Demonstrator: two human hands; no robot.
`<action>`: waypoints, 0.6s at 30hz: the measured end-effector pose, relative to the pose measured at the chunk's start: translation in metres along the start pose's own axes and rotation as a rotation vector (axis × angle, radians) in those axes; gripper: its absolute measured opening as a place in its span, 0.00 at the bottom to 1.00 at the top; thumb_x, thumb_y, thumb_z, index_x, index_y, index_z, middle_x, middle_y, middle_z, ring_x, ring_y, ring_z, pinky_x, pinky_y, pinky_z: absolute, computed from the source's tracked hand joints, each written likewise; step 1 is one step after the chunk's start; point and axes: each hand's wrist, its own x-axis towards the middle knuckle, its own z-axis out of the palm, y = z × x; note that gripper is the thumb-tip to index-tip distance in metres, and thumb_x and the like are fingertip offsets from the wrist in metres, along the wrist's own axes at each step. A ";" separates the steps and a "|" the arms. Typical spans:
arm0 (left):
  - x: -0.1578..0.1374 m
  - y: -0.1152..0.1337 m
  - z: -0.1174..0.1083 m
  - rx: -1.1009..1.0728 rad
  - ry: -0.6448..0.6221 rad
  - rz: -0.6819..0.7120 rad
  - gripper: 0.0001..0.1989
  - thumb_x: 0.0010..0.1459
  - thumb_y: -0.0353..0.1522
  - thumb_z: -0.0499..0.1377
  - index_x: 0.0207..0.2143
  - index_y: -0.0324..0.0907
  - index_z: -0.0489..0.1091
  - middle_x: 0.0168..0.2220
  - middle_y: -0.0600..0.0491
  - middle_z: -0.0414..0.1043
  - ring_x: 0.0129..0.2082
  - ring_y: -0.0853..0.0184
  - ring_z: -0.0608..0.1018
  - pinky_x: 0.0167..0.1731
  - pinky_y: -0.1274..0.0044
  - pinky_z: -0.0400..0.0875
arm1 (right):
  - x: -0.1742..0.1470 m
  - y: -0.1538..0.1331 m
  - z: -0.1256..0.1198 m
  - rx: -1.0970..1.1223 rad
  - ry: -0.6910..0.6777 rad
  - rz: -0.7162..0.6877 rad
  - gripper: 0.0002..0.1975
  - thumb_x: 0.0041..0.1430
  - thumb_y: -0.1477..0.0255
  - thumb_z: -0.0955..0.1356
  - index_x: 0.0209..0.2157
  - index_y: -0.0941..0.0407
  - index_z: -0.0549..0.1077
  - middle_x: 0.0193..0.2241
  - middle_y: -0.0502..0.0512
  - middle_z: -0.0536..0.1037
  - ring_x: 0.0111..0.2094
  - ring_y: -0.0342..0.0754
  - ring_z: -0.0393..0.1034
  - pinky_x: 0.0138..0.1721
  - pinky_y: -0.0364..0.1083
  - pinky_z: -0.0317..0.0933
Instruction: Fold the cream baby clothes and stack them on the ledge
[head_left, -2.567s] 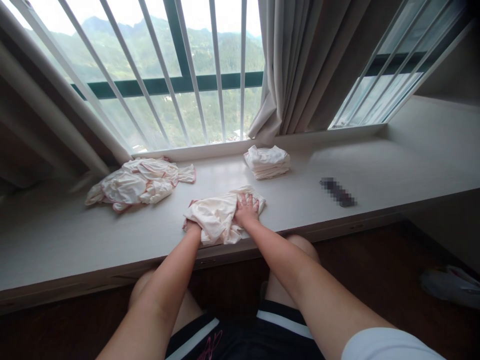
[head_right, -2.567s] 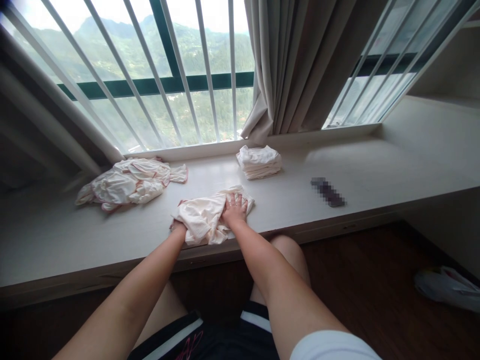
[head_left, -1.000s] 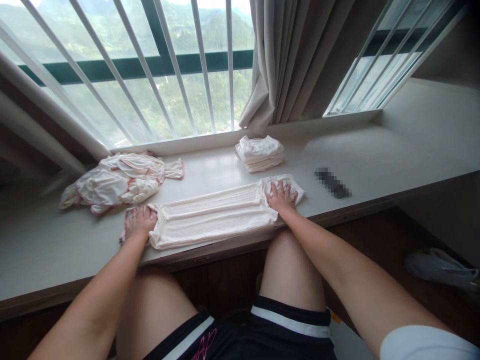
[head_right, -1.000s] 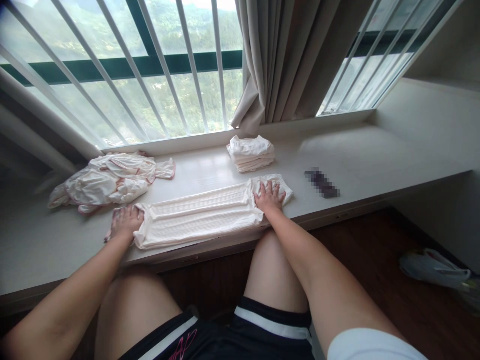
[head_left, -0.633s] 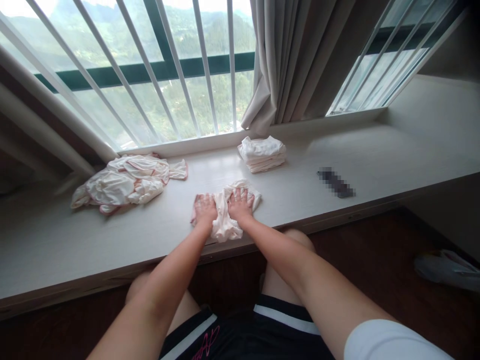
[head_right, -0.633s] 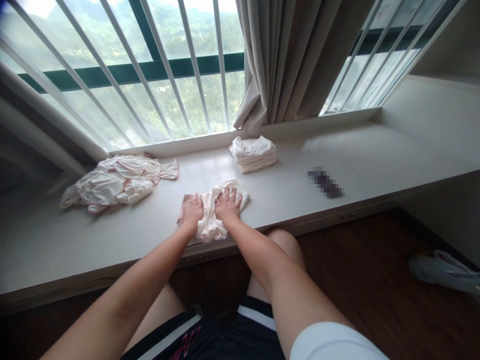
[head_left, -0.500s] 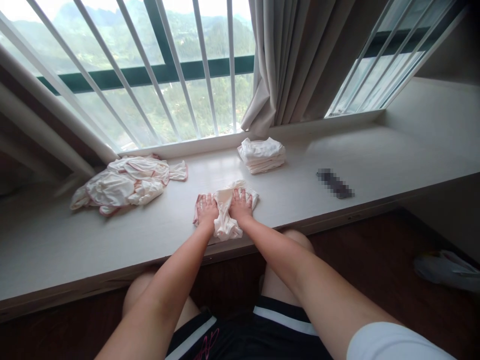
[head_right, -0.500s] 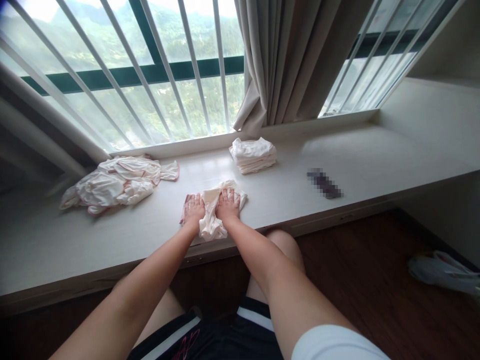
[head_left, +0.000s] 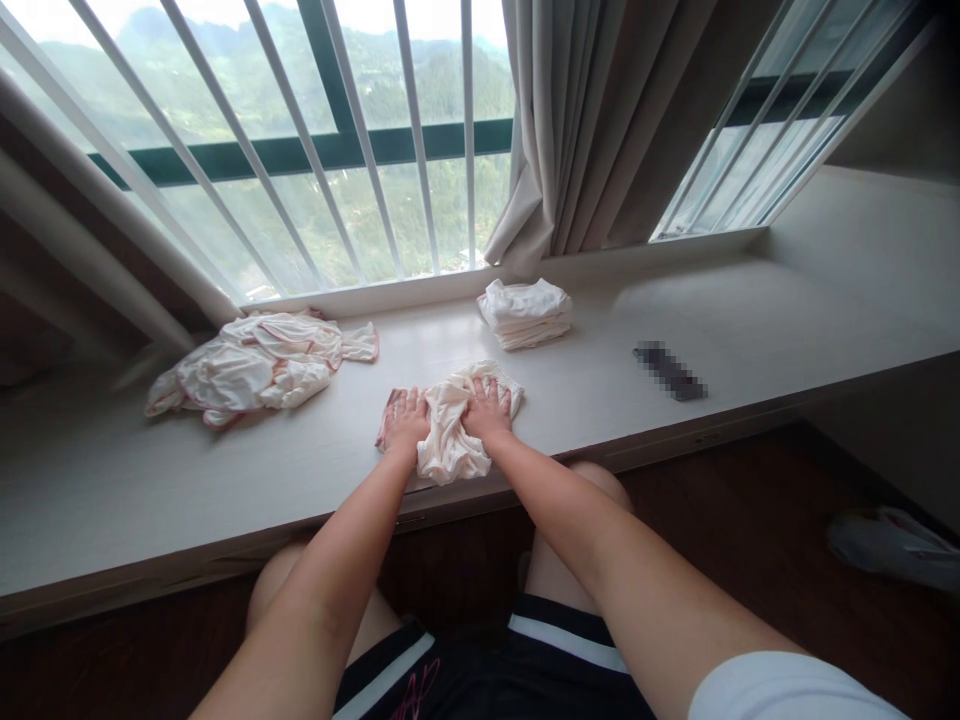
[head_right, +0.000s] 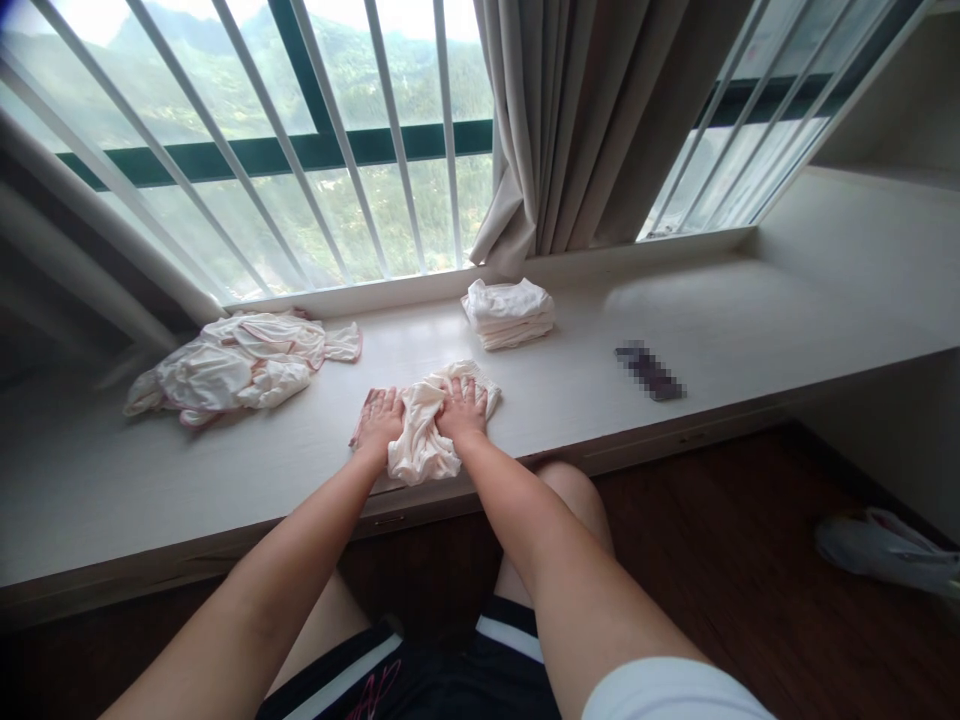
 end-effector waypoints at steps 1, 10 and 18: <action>-0.001 -0.008 -0.001 -0.001 0.007 -0.015 0.32 0.70 0.43 0.38 0.74 0.49 0.47 0.75 0.56 0.38 0.75 0.58 0.43 0.71 0.58 0.40 | 0.001 0.004 -0.001 -0.006 -0.001 0.002 0.33 0.71 0.55 0.50 0.74 0.44 0.43 0.75 0.49 0.35 0.74 0.64 0.27 0.67 0.72 0.26; -0.012 -0.132 -0.011 0.045 0.041 -0.219 0.35 0.70 0.48 0.39 0.74 0.45 0.46 0.75 0.51 0.37 0.75 0.56 0.44 0.70 0.57 0.42 | 0.015 0.109 -0.016 -0.062 0.011 0.188 0.38 0.67 0.44 0.48 0.74 0.42 0.42 0.75 0.51 0.35 0.73 0.66 0.28 0.67 0.72 0.27; -0.052 -0.273 -0.024 0.165 0.024 -0.474 0.36 0.70 0.47 0.44 0.74 0.40 0.45 0.75 0.47 0.39 0.74 0.55 0.45 0.70 0.59 0.37 | 0.009 0.230 -0.028 -0.081 0.064 0.416 0.38 0.67 0.43 0.46 0.73 0.41 0.43 0.75 0.52 0.35 0.73 0.66 0.29 0.66 0.74 0.31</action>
